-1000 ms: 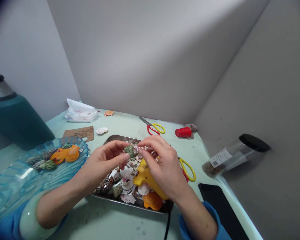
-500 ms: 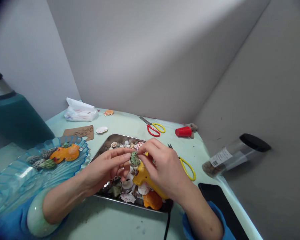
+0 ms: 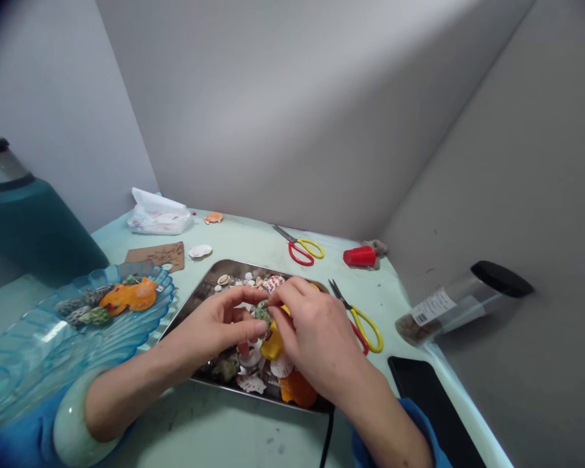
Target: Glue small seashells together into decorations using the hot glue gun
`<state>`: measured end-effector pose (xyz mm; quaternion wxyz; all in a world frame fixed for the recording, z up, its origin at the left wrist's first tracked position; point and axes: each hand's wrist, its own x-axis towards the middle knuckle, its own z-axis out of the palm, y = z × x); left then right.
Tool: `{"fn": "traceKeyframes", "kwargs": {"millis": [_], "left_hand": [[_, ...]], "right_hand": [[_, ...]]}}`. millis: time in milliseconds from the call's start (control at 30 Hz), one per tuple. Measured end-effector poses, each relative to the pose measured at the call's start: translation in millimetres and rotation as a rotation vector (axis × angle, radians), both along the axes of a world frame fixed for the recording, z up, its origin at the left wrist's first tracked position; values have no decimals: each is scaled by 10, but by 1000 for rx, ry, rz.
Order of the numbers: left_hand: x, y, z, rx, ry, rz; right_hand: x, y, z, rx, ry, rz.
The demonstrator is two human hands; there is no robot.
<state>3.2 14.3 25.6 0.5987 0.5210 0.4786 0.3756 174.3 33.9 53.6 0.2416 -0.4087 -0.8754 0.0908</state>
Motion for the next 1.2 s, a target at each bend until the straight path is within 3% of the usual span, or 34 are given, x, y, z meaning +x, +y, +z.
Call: {"fn": "traceKeyframes", "kwargs": {"millis": [200,1200], "left_hand": [[-11,-11,-8,77,47,12],[2,-2,-29,73,110,41]], "right_hand": [[-5,-4,7,-12,42,0],[-10,-25,23,-24,91,3]]}}
